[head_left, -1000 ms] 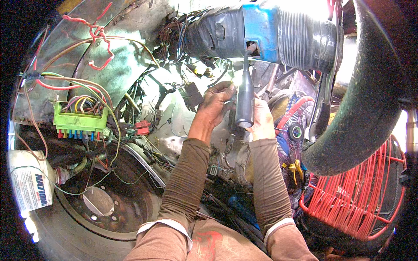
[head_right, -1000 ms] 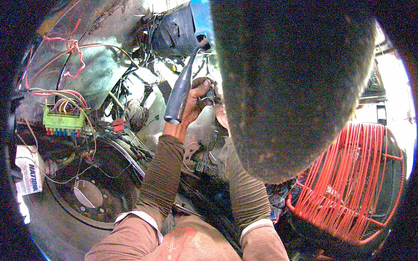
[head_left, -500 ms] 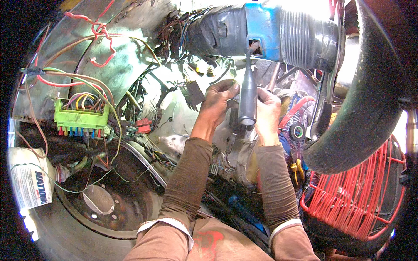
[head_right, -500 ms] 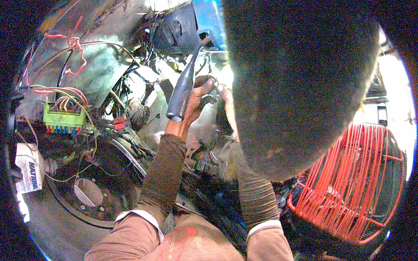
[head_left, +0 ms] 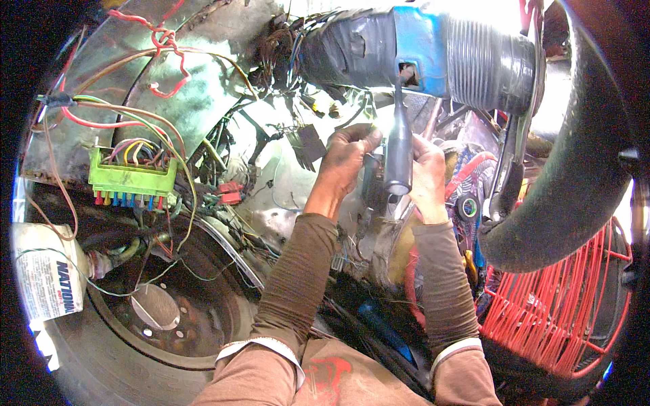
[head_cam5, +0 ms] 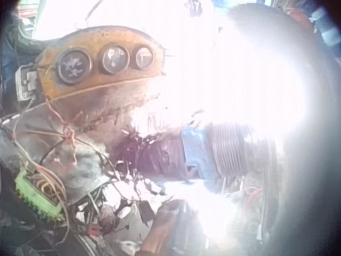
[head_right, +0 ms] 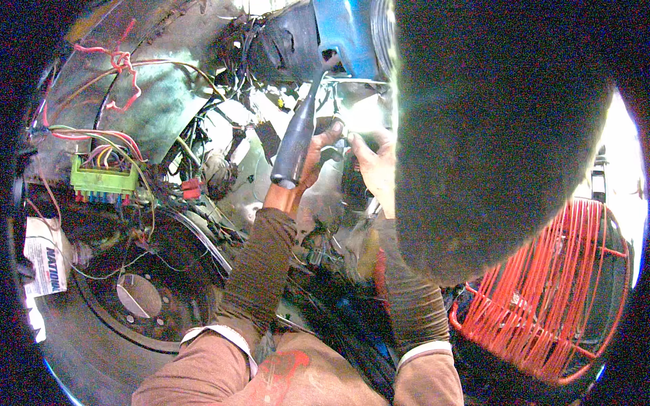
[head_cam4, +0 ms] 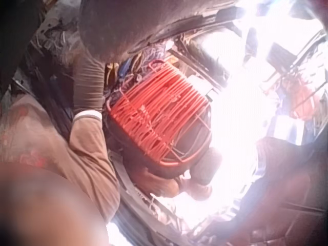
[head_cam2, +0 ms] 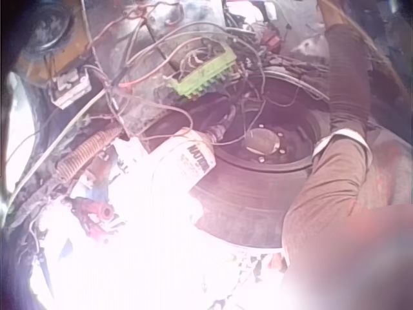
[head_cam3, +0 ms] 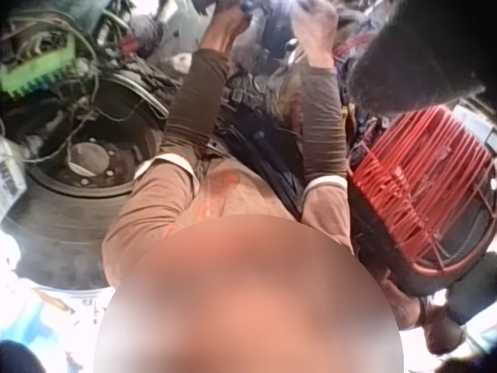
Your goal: The person works on the vehicle's steering column wiring, using a flashlight to illuminate the area and manipulating wires and connectors behind the steering wheel. The person adjusts and connects components within the exposed wiring harness.
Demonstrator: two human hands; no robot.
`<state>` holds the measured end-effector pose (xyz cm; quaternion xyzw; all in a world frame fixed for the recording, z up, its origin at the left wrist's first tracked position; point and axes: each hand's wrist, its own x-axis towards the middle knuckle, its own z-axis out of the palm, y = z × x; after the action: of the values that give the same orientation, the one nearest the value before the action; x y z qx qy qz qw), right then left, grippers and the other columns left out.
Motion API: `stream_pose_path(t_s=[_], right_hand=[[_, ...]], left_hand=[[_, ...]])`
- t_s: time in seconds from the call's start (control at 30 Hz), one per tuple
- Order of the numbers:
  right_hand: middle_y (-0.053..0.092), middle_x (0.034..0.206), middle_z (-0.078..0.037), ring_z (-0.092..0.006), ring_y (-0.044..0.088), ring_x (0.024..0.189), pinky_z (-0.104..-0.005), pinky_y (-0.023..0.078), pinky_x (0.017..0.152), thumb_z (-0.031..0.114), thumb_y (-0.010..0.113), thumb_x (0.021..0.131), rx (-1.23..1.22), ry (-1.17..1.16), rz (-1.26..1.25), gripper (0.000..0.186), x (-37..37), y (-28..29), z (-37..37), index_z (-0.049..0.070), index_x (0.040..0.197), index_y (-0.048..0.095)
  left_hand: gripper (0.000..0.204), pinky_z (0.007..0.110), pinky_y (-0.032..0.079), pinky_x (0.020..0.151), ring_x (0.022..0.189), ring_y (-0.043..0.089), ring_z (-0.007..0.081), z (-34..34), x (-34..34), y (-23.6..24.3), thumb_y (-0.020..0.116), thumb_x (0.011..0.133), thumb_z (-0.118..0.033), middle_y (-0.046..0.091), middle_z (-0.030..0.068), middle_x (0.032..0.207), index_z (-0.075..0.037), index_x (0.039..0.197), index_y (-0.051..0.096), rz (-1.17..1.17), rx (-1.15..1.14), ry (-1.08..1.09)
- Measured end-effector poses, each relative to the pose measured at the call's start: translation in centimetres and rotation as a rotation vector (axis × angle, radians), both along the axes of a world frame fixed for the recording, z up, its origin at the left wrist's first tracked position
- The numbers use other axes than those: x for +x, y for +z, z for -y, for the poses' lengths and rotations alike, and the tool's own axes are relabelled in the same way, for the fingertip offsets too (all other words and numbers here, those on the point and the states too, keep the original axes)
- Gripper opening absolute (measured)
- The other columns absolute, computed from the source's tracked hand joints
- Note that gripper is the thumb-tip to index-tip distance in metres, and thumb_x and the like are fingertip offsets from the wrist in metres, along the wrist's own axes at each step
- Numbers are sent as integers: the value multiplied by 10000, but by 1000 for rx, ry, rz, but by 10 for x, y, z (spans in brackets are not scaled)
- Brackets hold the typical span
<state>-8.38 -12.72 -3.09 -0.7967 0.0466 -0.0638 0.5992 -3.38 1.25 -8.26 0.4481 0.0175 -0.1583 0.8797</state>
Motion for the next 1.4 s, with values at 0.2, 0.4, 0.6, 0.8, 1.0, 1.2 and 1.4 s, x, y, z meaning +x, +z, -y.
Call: stream_pose_path(t_s=[0.2, 0.4, 0.6, 0.8, 1.0, 1.2, 1.4], right_hand=[[714, 799, -33, -101, 592, 682, -279, 464, 644, 170, 702, 922, -76, -47, 23, 163, 5, -2, 5, 23, 980, 742], [701, 766, -33, -99, 586, 657, -283, 462, 632, 188, 699, 925, -126, -36, 72, 165, 5, -3, 4, 45, 995, 744], [705, 775, -58, -131, 617, 657, -347, 496, 629, 229, 706, 917, -203, -4, 42, 201, 5, 6, 6, 44, 989, 741], [732, 848, -136, -202, 688, 733, -357, 525, 706, 226, 691, 915, -454, 43, 102, 227, 10, 10, 11, 24, 1008, 738], [744, 871, -122, -203, 689, 752, -358, 526, 727, 210, 689, 908, -304, 84, 66, 243, 13, 5, 16, 19, 1049, 738], [740, 874, -110, -177, 679, 756, -335, 521, 715, 182, 685, 905, -205, 29, -14, 235, 9, -1, 14, 18, 1066, 734], [725, 855, -71, -134, 655, 760, -303, 515, 700, 124, 694, 896, -242, 27, 98, 186, 6, 1, 10, 29, 1052, 731]], left_hand=[[173, 279, 491, 759, 829, 614, 123, 3, 6, -9, 737, 865, -80, 708, 39, 933, -9, 1023, 736, 41, 38, 16], [109, 276, 487, 740, 807, 596, 107, 2, 5, -9, 713, 891, -101, 691, 23, 901, -28, 971, 729, 60, 84, -23], [73, 273, 474, 740, 789, 574, 98, -3, 5, 0, 697, 903, -114, 670, 7, 870, -45, 917, 713, 131, 158, -65], [144, 282, 487, 790, 823, 592, 125, -5, 4, 0, 703, 893, -160, 674, 36, 907, -34, 961, 707, 123, 210, -74], [161, 284, 501, 741, 821, 610, 124, 1, 6, -3, 705, 911, -171, 682, 54, 931, -36, 999, 702, 16, 82, -85], [98, 291, 543, 592, 707, 625, 123, 3, 4, 5, 670, 938, -114, 671, 45, 888, -53, 1009, 700, 15, -38, -92], [99, 316, 570, 538, 686, 644, 135, 2, 3, 11, 649, 937, -86, 675, 56, 888, -41, 1012, 695, -50, -38, -89]])
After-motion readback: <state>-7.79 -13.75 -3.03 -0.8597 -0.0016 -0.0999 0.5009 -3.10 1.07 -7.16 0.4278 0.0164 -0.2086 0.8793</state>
